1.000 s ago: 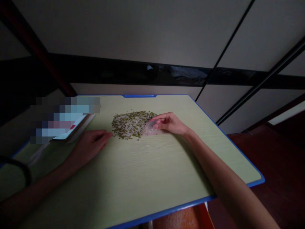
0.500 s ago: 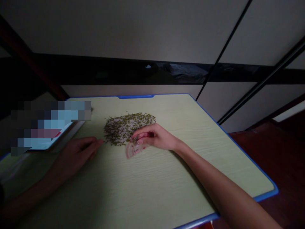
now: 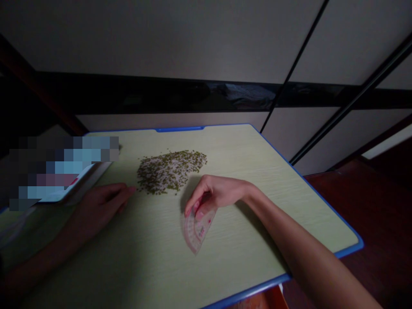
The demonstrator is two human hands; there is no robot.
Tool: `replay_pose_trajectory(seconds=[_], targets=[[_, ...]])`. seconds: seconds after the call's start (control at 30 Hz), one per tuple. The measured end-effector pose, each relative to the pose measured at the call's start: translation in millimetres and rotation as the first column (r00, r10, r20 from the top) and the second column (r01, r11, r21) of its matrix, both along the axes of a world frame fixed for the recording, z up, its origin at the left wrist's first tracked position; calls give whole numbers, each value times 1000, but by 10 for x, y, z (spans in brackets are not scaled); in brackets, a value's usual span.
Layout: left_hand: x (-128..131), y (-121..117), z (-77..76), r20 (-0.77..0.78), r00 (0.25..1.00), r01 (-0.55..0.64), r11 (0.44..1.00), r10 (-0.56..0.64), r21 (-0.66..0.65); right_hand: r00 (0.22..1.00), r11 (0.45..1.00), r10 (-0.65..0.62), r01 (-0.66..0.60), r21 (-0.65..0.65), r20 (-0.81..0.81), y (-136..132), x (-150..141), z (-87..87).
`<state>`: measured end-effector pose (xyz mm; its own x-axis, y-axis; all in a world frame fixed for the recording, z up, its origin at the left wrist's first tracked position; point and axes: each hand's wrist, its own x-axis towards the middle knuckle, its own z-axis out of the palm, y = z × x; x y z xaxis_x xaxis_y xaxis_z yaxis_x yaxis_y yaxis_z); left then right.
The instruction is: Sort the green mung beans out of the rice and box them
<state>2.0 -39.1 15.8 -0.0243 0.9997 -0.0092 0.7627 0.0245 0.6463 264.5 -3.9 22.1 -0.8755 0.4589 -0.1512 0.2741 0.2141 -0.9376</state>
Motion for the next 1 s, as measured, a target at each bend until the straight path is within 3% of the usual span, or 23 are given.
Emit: replay_pose_trajectory(seconds=[0.3, 0.43, 0.6, 0.8, 1.0], targets=[[6, -3, 23, -5, 1000, -13, 1000, 13, 16, 965, 962, 252, -243, -128, 67, -142, 53, 45], [23, -5, 32, -5, 1000, -11, 999, 11, 38, 996, 987, 65, -54, -154, 68, -117, 102, 66], [39, 3, 49, 18, 1000, -11, 1000, 11, 29, 963, 968, -248, 241, 74, 103, 23, 248, 108], [41, 1, 49, 26, 1000, -13, 998, 12, 54, 941, 963, -230, 183, 199, 247, 22, 388, 195], [21, -1, 42, 18, 1000, -5, 999, 4, 32, 946, 989, -111, 75, 126, 305, -63, 355, 225]])
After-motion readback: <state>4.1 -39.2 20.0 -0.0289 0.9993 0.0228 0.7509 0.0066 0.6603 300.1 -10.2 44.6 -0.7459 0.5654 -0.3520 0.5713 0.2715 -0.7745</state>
